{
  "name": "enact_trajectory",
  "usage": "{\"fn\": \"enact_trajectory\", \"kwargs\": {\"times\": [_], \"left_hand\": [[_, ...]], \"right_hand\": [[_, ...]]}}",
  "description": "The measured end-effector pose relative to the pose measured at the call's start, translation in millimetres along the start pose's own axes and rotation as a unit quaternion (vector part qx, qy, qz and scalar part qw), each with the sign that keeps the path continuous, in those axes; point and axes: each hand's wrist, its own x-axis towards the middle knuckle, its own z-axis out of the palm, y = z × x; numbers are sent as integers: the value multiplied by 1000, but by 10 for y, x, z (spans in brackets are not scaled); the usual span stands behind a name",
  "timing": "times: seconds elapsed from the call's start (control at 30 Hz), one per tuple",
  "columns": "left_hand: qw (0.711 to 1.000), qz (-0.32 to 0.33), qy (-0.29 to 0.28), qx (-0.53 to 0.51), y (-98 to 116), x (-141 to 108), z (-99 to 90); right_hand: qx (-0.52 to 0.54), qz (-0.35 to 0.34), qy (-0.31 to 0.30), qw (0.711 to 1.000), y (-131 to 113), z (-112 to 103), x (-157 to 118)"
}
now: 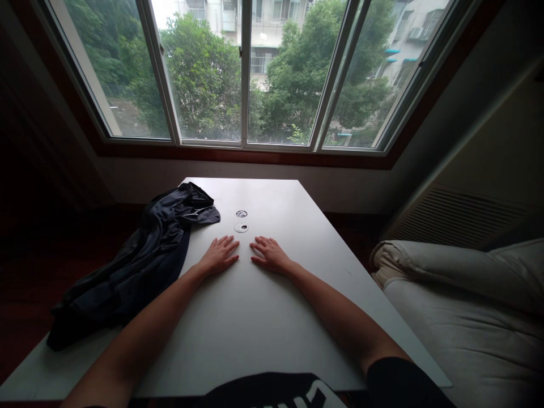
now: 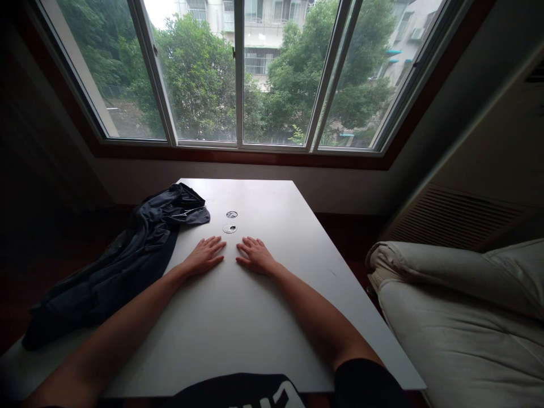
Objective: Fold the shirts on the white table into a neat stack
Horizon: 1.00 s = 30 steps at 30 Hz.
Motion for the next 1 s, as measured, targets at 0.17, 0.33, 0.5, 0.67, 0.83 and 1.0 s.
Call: {"fn": "enact_trajectory", "kwargs": {"times": [0.17,0.33,0.5,0.67,0.83,1.0], "left_hand": [[1000,-3,-3,-2,5,2,-3],[1000,-5,-2,-7,14,-1,-16],[1000,-5,-1,-10,8,-2,-11],[1000,-5,-2,-6,-2,3,-3],[1000,-4,0,-8,2,3,-11],[1000,-5,-2,-8,7,-1,-15]], "right_hand": [[1,3,-1,1000,1,-2,-2],[0,4,-3,1000,0,-4,2],[0,5,-3,1000,3,-1,6],[-3,4,-2,1000,5,5,7],[-2,3,-1,1000,11,11,10],[0,6,-1,1000,9,10,11]]}}
